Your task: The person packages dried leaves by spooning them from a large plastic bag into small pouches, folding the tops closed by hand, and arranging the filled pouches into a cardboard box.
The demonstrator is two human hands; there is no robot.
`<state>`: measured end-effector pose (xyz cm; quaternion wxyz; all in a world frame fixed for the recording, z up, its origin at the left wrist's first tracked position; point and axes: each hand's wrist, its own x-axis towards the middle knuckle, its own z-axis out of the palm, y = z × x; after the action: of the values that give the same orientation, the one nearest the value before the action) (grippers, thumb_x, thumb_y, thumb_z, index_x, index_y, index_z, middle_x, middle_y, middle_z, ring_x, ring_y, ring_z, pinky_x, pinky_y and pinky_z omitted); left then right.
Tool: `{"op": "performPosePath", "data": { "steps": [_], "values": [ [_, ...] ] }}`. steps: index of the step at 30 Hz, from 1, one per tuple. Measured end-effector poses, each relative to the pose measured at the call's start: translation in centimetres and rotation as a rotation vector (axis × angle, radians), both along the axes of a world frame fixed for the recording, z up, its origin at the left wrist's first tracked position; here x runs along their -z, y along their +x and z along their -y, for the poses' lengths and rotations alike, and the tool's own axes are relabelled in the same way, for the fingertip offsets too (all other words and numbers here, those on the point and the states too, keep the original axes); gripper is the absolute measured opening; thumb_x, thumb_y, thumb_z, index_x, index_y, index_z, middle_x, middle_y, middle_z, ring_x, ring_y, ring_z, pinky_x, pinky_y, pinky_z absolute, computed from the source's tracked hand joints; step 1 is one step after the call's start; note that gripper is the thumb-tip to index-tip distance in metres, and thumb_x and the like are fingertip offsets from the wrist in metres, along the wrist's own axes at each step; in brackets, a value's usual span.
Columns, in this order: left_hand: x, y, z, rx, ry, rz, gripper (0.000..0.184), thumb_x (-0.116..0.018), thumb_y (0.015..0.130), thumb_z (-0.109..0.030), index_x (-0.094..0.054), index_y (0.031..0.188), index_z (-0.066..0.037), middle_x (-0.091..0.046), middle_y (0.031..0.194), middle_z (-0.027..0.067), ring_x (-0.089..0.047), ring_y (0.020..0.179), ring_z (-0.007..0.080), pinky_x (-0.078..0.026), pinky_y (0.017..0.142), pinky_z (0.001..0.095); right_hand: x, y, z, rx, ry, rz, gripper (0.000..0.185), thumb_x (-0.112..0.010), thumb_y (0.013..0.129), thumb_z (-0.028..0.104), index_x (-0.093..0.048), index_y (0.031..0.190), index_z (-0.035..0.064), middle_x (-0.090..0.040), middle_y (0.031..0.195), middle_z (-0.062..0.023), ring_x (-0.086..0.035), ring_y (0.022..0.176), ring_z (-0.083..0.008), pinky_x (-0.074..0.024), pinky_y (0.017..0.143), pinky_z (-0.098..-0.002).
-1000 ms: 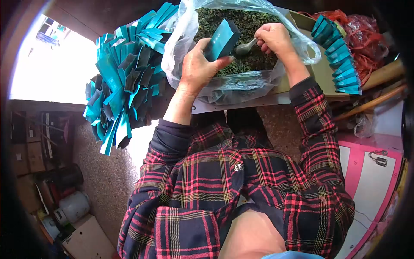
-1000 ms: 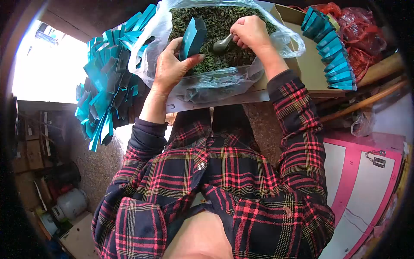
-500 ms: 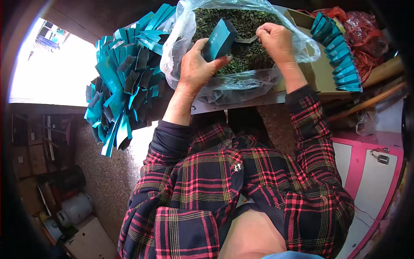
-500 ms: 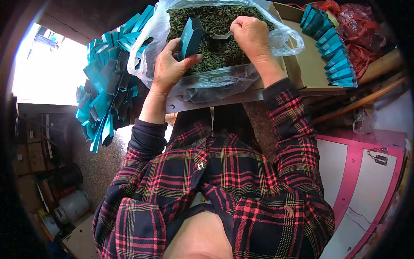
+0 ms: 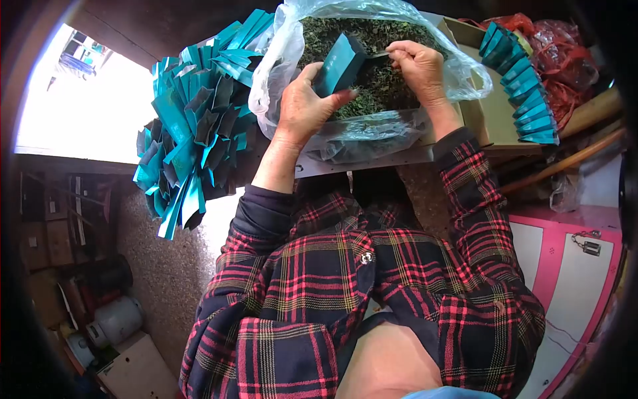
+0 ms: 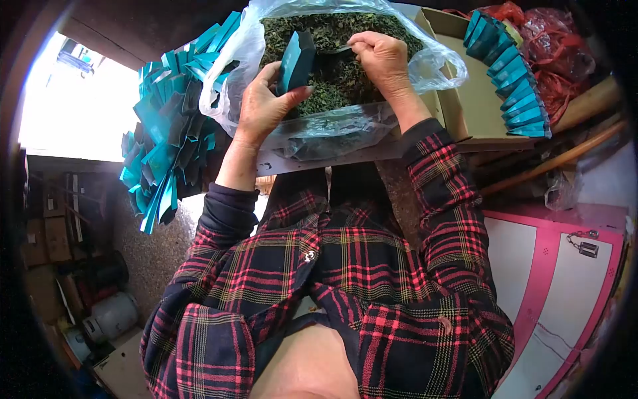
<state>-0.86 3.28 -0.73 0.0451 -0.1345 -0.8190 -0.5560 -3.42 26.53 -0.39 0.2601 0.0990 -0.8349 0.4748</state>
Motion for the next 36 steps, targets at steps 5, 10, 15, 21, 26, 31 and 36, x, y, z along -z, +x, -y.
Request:
{"op": "performPosePath", "data": {
  "steps": [5,10,15,21,26,31,36],
  "values": [
    [-0.6,0.2,-0.1,-0.008,-0.077,-0.003,0.067,-0.085,0.062,-0.037,-0.059,0.114,-0.003,-0.067,0.095,0.0160,-0.066,0.088,0.0257,-0.050,0.079,0.0347,-1.4,-0.3,-1.0,-0.062,-0.055,-0.027,0.013,-0.059,0.085,0.000,-0.071,0.090,0.0028,-0.066,0.074,-0.0004,-0.060,0.063,-0.0062,-0.0494,0.059,-0.0198],
    [-1.2,0.4,-0.3,-0.013,-0.097,0.017,0.062,-0.084,0.066,-0.029,-0.059,0.116,-0.002,-0.067,0.099,0.0125,-0.063,0.091,0.0174,-0.047,0.083,0.0303,-3.5,0.0,-2.4,-0.074,-0.104,0.021,0.013,-0.059,0.086,-0.001,-0.071,0.090,0.0031,-0.066,0.076,-0.0005,-0.060,0.063,-0.0061,-0.0499,0.058,-0.0199],
    [-1.4,0.4,-0.4,-0.011,-0.137,0.012,0.064,-0.084,0.065,-0.031,-0.059,0.116,-0.001,-0.067,0.100,0.0150,-0.064,0.092,0.0215,-0.048,0.083,0.0319,-5.3,0.4,-3.3,-0.174,-0.172,0.028,0.011,-0.060,0.086,-0.001,-0.070,0.090,0.0002,-0.067,0.078,-0.0032,-0.060,0.064,-0.0078,-0.0509,0.058,-0.0206],
    [-1.4,0.2,-0.4,-0.015,-0.176,0.020,0.066,-0.084,0.064,-0.033,-0.058,0.117,-0.001,-0.067,0.100,0.0162,-0.064,0.092,0.0230,-0.048,0.082,0.0327,-6.3,0.7,-3.2,-0.304,-0.145,-0.008,0.011,-0.061,0.085,-0.001,-0.071,0.087,0.0028,-0.064,0.073,-0.0002,-0.059,0.063,-0.0055,-0.0508,0.057,-0.0193],
    [-1.1,0.2,-0.4,-0.002,-0.189,-0.003,0.072,-0.084,0.062,-0.040,-0.056,0.117,-0.004,-0.066,0.097,0.0180,-0.065,0.092,0.0299,-0.049,0.083,0.0371,-6.5,0.5,-3.4,-0.366,-0.048,0.058,0.012,-0.058,0.084,-0.005,-0.069,0.086,0.0009,-0.064,0.076,-0.0007,-0.059,0.067,-0.0068,-0.0499,0.061,-0.0197],
    [-1.1,0.3,-0.6,0.003,-0.213,0.002,0.074,-0.084,0.062,-0.040,-0.055,0.120,-0.004,-0.066,0.099,0.0186,-0.065,0.094,0.0307,-0.049,0.084,0.0377,-7.5,0.2,-2.1,-0.428,0.266,-0.006,0.013,-0.056,0.080,-0.010,-0.065,0.083,-0.0013,-0.063,0.077,-0.0010,-0.059,0.071,-0.0077,-0.0484,0.064,-0.0219],
    [-0.7,0.0,-0.4,0.004,-0.226,0.002,0.076,-0.084,0.062,-0.041,-0.054,0.121,-0.004,-0.066,0.101,0.0194,-0.064,0.096,0.0313,-0.049,0.084,0.0376,-8.7,0.8,1.2,-0.501,0.491,-0.110,0.014,-0.061,0.074,-0.011,-0.063,0.080,0.0003,-0.063,0.077,-0.0082,-0.063,0.073,-0.0184,-0.0488,0.064,-0.0270]
  ]
}}
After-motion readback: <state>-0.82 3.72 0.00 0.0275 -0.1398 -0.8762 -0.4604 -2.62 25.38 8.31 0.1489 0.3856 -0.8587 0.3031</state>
